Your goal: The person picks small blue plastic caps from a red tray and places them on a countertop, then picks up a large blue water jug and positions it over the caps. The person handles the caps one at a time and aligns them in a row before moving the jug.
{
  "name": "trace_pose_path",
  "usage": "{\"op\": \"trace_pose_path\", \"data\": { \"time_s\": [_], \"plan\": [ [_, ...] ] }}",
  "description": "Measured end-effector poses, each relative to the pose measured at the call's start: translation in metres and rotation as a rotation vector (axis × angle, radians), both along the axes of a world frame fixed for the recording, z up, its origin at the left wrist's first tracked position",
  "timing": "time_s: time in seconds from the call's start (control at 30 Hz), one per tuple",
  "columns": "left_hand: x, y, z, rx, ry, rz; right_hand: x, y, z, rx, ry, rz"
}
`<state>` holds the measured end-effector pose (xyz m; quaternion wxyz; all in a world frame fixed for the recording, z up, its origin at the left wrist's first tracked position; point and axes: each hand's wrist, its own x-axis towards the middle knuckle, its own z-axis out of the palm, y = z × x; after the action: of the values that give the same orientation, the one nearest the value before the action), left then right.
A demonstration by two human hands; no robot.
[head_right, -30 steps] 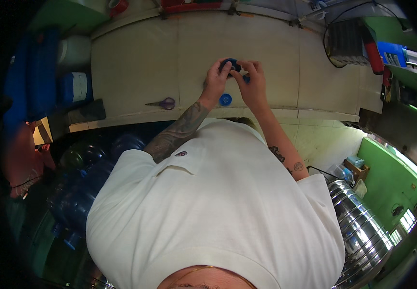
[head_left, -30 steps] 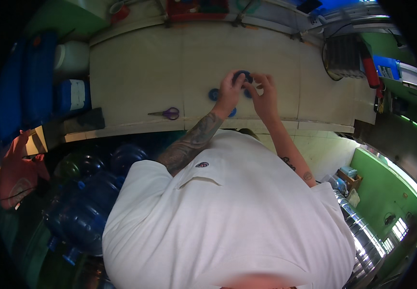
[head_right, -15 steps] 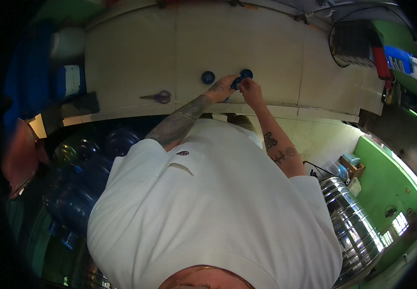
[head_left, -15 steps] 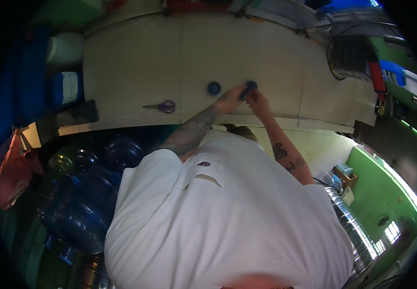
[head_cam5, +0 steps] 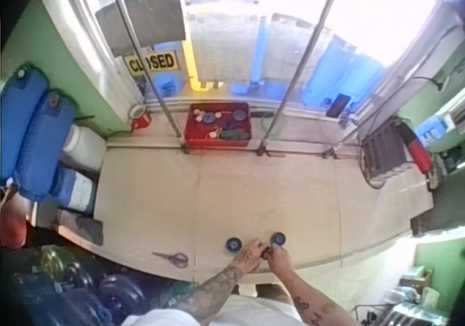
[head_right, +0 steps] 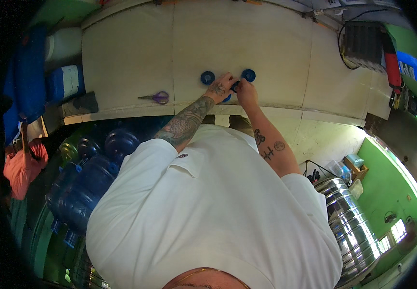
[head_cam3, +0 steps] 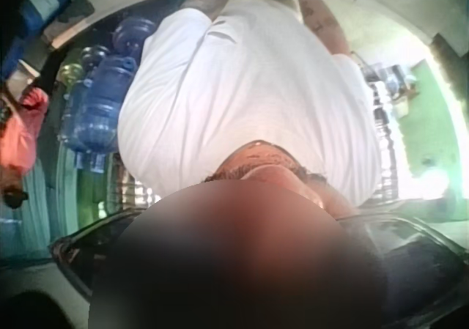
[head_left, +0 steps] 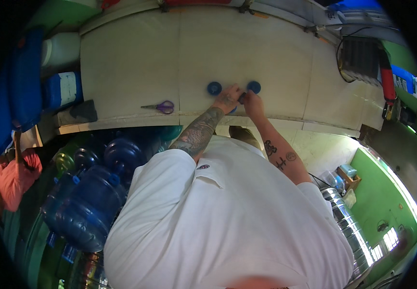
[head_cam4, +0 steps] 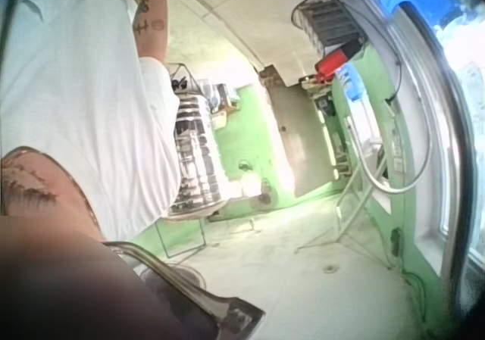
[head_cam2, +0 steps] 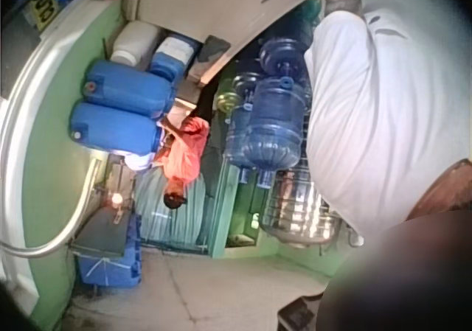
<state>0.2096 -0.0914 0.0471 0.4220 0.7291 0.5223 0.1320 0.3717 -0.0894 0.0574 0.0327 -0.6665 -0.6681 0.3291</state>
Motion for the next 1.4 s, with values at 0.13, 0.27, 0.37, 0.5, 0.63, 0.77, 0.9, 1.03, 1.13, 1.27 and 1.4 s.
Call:
{"op": "trace_pose_path", "data": {
  "time_s": [0.13,0.27,0.37,0.5,0.63,0.77,0.9,1.03,1.13,1.27,1.4],
  "plan": [
    [0.000,0.001,0.000,-0.054,-0.032,0.019,0.001,0.015,-0.002,-0.050,-0.018,0.100],
    [-0.002,0.001,0.005,-0.142,-0.022,0.031,0.001,0.021,-0.007,-0.064,-0.049,0.191],
    [-0.005,0.002,0.006,-0.099,-0.055,0.029,0.004,0.015,-0.008,-0.038,-0.034,0.100],
    [-0.006,0.002,0.003,-0.094,-0.095,0.035,0.011,-0.004,-0.001,-0.025,0.125,0.013],
    [-0.006,0.004,0.001,-0.090,-0.090,0.027,0.007,-0.017,0.002,0.095,0.319,0.000],
    [-0.005,0.005,0.003,-0.103,-0.026,0.033,0.005,-0.015,-0.003,0.097,0.117,0.103],
    [-0.007,0.002,0.001,-0.085,-0.079,0.029,0.010,-0.013,-0.009,0.066,0.145,0.148],
    [-0.006,-0.002,-0.003,-0.030,-0.108,0.033,0.011,-0.009,-0.008,0.078,0.160,0.223],
    [-0.006,0.000,-0.002,-0.032,-0.111,0.045,0.008,0.000,-0.001,-0.092,0.038,0.081],
    [-0.004,0.002,0.006,-0.042,-0.055,0.041,0.004,0.010,0.008,-0.060,-0.034,0.143],
    [-0.004,0.006,0.014,-0.047,-0.020,0.004,0.000,0.013,0.009,0.048,-0.027,0.214]
  ]
}}
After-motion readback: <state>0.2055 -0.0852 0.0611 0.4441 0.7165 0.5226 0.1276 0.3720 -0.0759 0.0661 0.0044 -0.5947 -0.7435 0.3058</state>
